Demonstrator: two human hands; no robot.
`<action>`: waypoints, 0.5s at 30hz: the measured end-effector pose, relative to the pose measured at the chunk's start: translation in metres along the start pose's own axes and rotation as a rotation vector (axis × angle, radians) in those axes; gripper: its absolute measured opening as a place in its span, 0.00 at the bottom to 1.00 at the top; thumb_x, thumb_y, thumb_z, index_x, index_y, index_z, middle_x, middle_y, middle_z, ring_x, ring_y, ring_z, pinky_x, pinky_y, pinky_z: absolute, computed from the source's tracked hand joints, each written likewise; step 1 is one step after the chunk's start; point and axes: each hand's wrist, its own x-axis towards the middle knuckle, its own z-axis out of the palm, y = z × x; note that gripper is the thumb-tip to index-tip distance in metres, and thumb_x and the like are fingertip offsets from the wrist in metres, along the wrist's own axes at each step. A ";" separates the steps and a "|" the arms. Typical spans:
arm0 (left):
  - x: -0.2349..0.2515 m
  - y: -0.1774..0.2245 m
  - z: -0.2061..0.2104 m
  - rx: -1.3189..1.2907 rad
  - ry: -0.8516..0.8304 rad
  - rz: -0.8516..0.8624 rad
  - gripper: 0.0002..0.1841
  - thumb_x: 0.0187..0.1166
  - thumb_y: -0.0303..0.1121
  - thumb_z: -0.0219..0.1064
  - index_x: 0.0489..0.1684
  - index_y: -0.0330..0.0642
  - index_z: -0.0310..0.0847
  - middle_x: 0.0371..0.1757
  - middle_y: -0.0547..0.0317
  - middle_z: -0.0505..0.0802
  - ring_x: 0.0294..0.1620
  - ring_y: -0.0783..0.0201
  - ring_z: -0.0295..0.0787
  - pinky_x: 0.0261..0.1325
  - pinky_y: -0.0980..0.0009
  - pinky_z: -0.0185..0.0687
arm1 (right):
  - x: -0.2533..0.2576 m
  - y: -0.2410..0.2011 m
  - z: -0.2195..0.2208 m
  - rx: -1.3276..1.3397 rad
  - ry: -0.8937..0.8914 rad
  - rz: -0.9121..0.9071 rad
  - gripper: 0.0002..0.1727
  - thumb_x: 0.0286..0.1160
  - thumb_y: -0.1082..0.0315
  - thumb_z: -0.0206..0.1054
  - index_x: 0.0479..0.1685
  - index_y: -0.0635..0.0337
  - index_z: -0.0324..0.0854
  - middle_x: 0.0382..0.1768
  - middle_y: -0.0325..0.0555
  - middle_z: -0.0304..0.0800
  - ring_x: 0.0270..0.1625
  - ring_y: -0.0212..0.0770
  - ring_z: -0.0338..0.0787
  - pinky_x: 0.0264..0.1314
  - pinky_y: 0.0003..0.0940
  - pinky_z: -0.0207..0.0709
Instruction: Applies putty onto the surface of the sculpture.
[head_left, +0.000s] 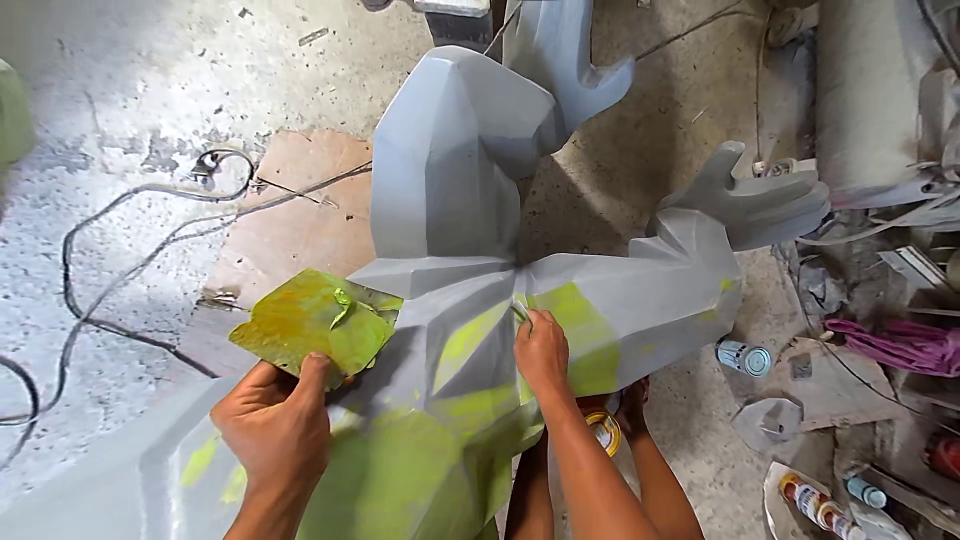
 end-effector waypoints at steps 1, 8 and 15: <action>0.000 0.000 -0.001 0.003 -0.004 -0.003 0.04 0.75 0.26 0.66 0.32 0.45 0.83 0.26 0.71 0.90 0.27 0.75 0.89 0.33 0.77 0.87 | -0.006 0.004 -0.001 0.022 0.025 -0.008 0.19 0.86 0.64 0.56 0.68 0.52 0.87 0.58 0.47 0.91 0.55 0.48 0.92 0.55 0.52 0.87; 0.001 -0.003 -0.001 0.026 -0.021 0.009 0.02 0.75 0.26 0.67 0.34 0.44 0.83 0.27 0.72 0.90 0.29 0.76 0.88 0.35 0.77 0.88 | -0.025 0.062 -0.004 0.139 0.188 0.144 0.18 0.85 0.67 0.59 0.67 0.55 0.88 0.57 0.49 0.92 0.58 0.49 0.91 0.62 0.55 0.85; 0.000 -0.001 -0.001 0.035 -0.026 0.005 0.03 0.76 0.26 0.66 0.34 0.45 0.83 0.27 0.73 0.89 0.29 0.77 0.88 0.35 0.78 0.87 | -0.004 0.033 0.010 0.045 0.053 0.211 0.18 0.88 0.64 0.55 0.65 0.55 0.88 0.61 0.53 0.88 0.59 0.52 0.90 0.58 0.55 0.85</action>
